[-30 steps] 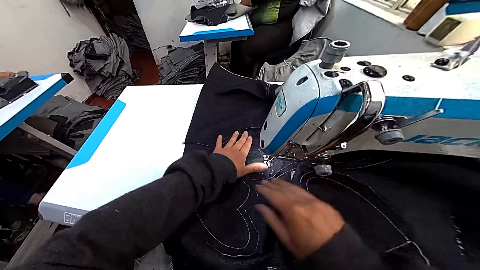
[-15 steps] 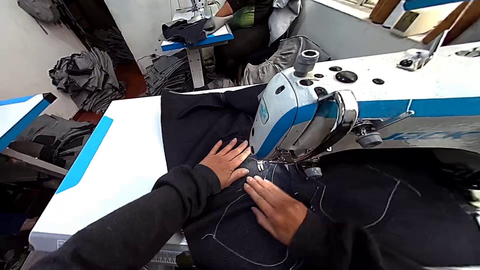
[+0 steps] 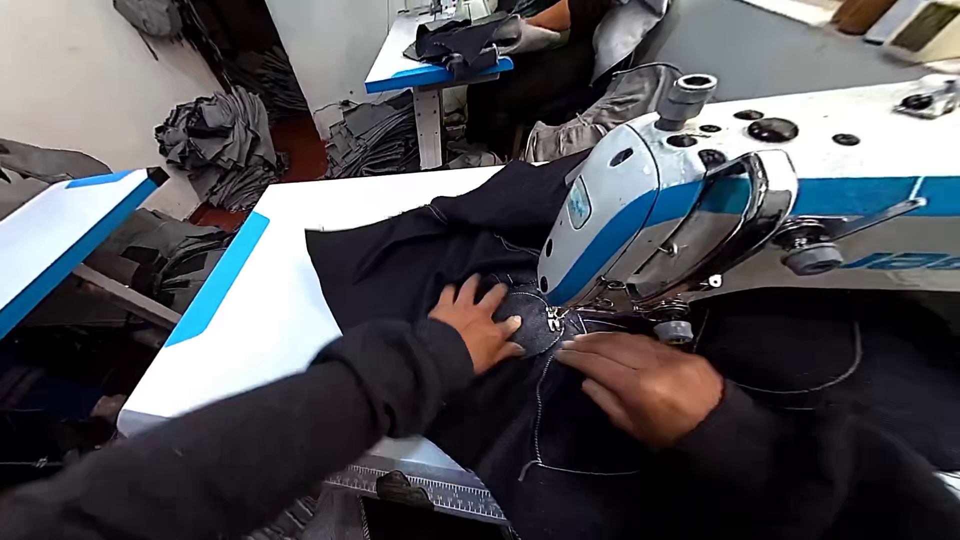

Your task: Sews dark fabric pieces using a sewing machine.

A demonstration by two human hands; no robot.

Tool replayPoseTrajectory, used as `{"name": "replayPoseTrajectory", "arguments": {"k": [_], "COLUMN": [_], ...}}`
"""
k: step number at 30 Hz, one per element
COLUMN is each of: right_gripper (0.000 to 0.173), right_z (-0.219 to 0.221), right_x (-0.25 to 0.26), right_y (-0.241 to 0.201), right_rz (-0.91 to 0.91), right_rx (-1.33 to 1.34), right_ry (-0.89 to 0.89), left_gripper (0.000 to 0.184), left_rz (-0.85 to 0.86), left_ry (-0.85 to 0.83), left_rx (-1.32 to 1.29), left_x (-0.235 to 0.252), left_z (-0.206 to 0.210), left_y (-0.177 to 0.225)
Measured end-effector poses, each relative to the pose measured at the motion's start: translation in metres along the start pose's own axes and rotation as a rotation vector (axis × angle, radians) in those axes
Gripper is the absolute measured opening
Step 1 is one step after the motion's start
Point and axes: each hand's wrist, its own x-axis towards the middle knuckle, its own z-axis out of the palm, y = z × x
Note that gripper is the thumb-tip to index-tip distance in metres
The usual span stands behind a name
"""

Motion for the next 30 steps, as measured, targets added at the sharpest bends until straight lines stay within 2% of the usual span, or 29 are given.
{"name": "replayPoseTrajectory", "arguments": {"k": [1,2,3,4,6,8,13,19,22,27,30], "right_gripper": [0.031,0.034,0.040,0.045,0.049,0.047,0.042,0.044,0.042,0.042,0.038], "right_z": [0.004,0.015,0.029,0.046,0.073,0.074,0.053,0.042,0.036,0.015,0.000], "right_x": [0.007,0.015,0.019,0.020,0.010,-0.003,-0.025,-0.033,-0.034,-0.030,-0.032], "right_y": [-0.027,-0.049,-0.065,-0.074,-0.076,-0.067,-0.037,-0.011,0.012,0.079,0.072], "right_rz": [0.155,0.294,0.407,0.454,0.377,0.275,0.092,0.001,-0.081,-0.246,-0.149], "right_rx": [0.026,0.060,0.104,0.096,-0.095,-0.147,-0.061,0.032,0.109,0.181,0.076], "right_ry": [0.012,0.014,-0.001,0.020,0.126,0.155,0.133,0.117,0.087,-0.067,-0.032], "left_gripper": [0.037,0.031,0.031,0.037,0.050,0.054,0.062,0.061,0.061,0.077,0.078], "left_rz": [0.289,0.590,0.812,0.935,0.993,0.940,0.686,0.519,0.339,-0.188,-0.298], "left_ry": [0.144,0.217,0.193,0.138,0.098,0.135,0.213,0.278,0.334,0.127,0.088], "left_rx": [0.125,0.173,0.144,0.117,0.102,0.052,-0.019,-0.014,-0.013,-0.171,-0.240], "left_x": [0.007,0.021,0.037,0.050,0.061,0.055,0.022,0.007,-0.002,-0.015,-0.013], "left_z": [0.002,0.003,0.004,0.006,0.016,0.030,0.050,0.061,0.068,0.063,0.060], "left_y": [-0.022,-0.047,-0.066,-0.081,-0.101,-0.102,-0.075,-0.050,-0.024,0.054,0.072]}}
